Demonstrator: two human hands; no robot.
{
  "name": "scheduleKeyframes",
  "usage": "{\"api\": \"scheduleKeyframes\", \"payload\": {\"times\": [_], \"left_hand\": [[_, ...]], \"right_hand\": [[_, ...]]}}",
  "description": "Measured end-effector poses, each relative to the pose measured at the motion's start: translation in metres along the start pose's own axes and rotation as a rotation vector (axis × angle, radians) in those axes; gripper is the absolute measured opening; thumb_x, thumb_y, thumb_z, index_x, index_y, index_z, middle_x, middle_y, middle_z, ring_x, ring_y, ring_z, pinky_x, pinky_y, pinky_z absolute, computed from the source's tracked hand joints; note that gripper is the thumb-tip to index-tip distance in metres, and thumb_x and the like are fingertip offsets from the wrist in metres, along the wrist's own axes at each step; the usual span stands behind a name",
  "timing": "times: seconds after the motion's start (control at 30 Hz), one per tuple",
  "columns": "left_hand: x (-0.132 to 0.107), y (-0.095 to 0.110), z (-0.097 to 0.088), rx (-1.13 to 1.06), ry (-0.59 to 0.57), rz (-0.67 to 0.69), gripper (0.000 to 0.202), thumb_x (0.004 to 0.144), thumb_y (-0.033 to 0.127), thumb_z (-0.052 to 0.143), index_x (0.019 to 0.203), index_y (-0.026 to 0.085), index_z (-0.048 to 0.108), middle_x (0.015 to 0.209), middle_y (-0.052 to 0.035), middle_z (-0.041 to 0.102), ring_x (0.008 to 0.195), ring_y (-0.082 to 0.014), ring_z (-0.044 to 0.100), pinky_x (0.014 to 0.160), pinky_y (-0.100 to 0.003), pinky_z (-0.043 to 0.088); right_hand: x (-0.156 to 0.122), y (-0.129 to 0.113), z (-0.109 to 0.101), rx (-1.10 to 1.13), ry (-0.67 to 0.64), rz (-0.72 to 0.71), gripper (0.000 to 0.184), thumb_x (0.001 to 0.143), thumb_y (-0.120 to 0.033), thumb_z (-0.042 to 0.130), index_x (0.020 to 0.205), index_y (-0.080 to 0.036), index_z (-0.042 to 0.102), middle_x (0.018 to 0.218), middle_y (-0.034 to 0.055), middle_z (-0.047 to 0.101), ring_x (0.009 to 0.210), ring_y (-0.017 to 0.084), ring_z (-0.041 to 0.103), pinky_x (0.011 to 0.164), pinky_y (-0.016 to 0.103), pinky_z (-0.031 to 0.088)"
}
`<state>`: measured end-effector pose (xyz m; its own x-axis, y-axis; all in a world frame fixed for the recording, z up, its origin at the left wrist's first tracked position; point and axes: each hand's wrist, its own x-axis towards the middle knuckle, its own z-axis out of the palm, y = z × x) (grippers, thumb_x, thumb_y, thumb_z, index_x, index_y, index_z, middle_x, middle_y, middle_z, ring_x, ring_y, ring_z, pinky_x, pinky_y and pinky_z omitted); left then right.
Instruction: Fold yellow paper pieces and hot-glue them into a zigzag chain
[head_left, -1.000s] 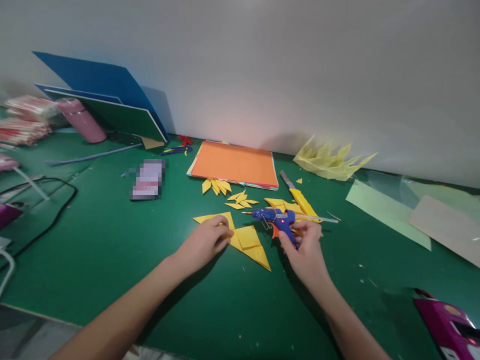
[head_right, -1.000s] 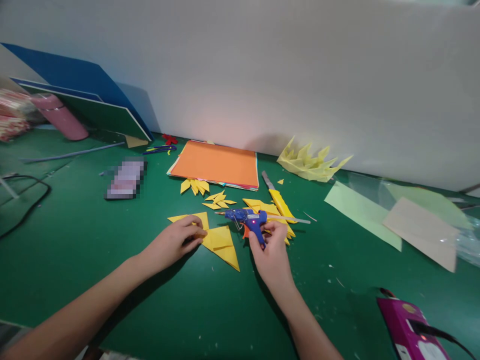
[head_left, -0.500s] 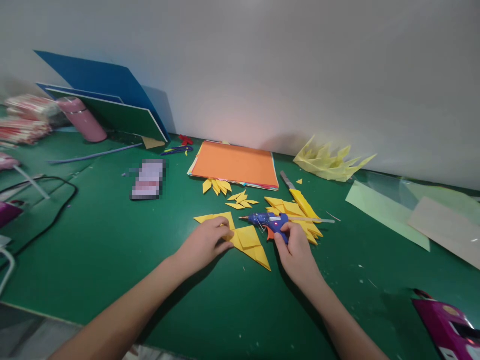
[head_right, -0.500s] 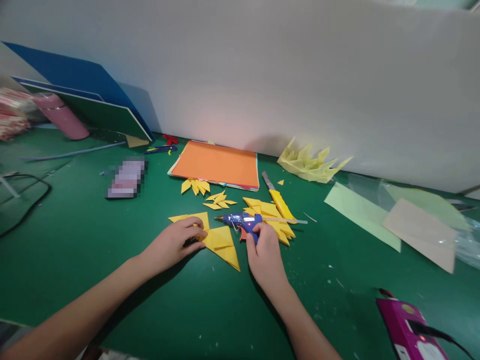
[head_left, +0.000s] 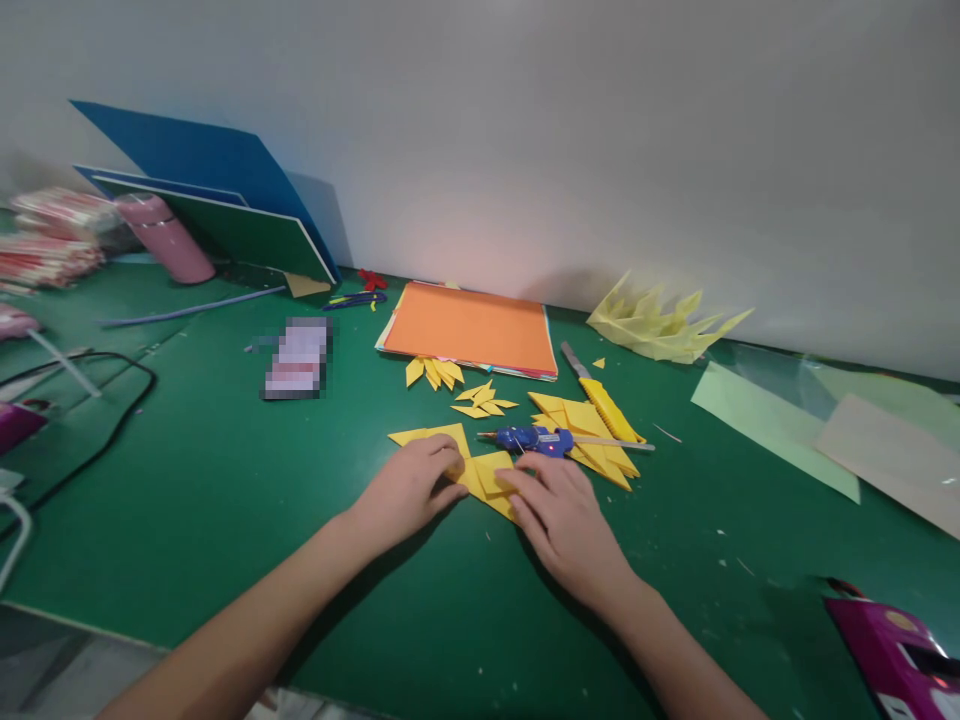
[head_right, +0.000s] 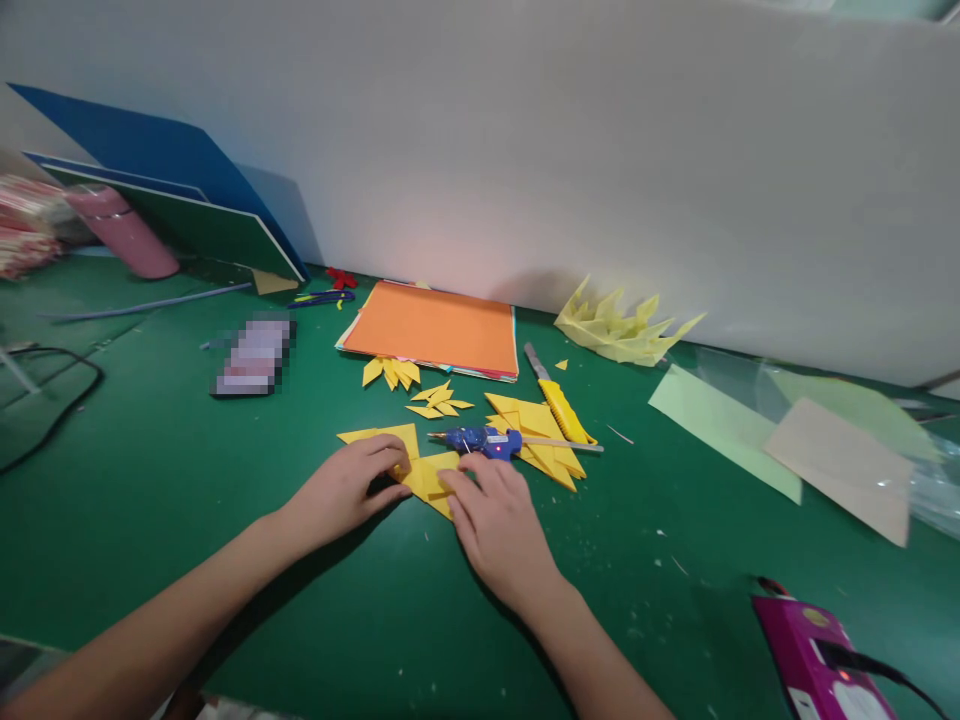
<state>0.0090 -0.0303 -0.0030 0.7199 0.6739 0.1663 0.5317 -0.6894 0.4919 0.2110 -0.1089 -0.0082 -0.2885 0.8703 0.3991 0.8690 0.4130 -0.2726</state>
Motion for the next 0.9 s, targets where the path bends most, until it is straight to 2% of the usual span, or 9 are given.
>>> {"api": "scheduleKeyframes", "payload": {"times": [0.1,0.2,0.3,0.43,0.6,0.73,0.9], "left_hand": [[0.001,0.0,0.0,-0.021,0.006,-0.01,0.005,0.085,0.018,0.059,0.082,0.016,0.056,0.089,-0.0046,0.061,0.084,-0.0186,0.057,0.076,-0.03,0.047],[0.002,-0.001,0.002,-0.025,0.013,-0.021,0.008,0.083,0.013,0.061,0.08,0.017,0.055,0.088,-0.0034,0.06,0.082,-0.0176,0.057,0.074,-0.028,0.047],[0.003,-0.002,0.003,0.0,0.018,-0.039,0.013,0.079,0.011,0.066,0.079,0.016,0.054,0.087,-0.0029,0.06,0.079,-0.0174,0.057,0.07,-0.028,0.047],[0.003,-0.003,0.006,0.046,0.033,-0.007,0.013,0.078,0.014,0.068,0.085,0.016,0.057,0.091,-0.0045,0.061,0.083,-0.0189,0.058,0.073,-0.029,0.048],[0.002,-0.003,0.009,0.076,0.062,-0.005,0.015,0.079,0.02,0.068,0.089,0.016,0.059,0.095,-0.0054,0.062,0.085,-0.02,0.06,0.075,-0.032,0.049],[0.003,0.001,0.008,0.093,0.042,-0.051,0.014,0.08,0.023,0.067,0.088,0.017,0.058,0.095,-0.0054,0.061,0.084,-0.0205,0.059,0.075,-0.033,0.05],[0.006,0.008,0.007,0.118,-0.014,-0.094,0.012,0.079,0.019,0.064,0.088,0.015,0.057,0.096,-0.007,0.06,0.085,-0.0217,0.058,0.076,-0.035,0.049]], "right_hand": [[0.003,-0.005,0.003,0.044,-0.14,-0.117,0.029,0.094,-0.016,0.038,0.111,-0.015,0.06,0.109,0.0104,0.063,0.096,0.023,0.056,0.087,0.039,0.045],[0.003,-0.006,0.006,0.021,-0.193,-0.138,0.031,0.094,-0.016,0.038,0.115,-0.012,0.061,0.108,0.0117,0.066,0.093,0.024,0.059,0.081,0.039,0.05],[0.002,-0.006,0.007,-0.007,-0.191,-0.157,0.033,0.092,-0.014,0.039,0.117,-0.009,0.061,0.112,0.0131,0.066,0.098,0.025,0.059,0.084,0.041,0.052],[0.0,-0.006,0.008,-0.031,-0.18,-0.195,0.035,0.093,-0.015,0.039,0.119,-0.008,0.061,0.119,0.0133,0.064,0.107,0.026,0.057,0.092,0.043,0.052],[0.0,-0.005,0.006,-0.004,-0.197,-0.194,0.035,0.093,-0.016,0.039,0.119,-0.011,0.063,0.119,0.0108,0.066,0.107,0.025,0.059,0.092,0.044,0.053],[0.001,-0.006,0.002,0.006,-0.192,-0.192,0.035,0.092,-0.015,0.04,0.118,-0.011,0.064,0.117,0.0111,0.067,0.106,0.026,0.06,0.091,0.043,0.054],[0.001,-0.006,0.001,-0.012,-0.209,-0.212,0.037,0.091,-0.013,0.039,0.118,-0.01,0.064,0.118,0.0121,0.066,0.105,0.027,0.061,0.09,0.046,0.054]]}}
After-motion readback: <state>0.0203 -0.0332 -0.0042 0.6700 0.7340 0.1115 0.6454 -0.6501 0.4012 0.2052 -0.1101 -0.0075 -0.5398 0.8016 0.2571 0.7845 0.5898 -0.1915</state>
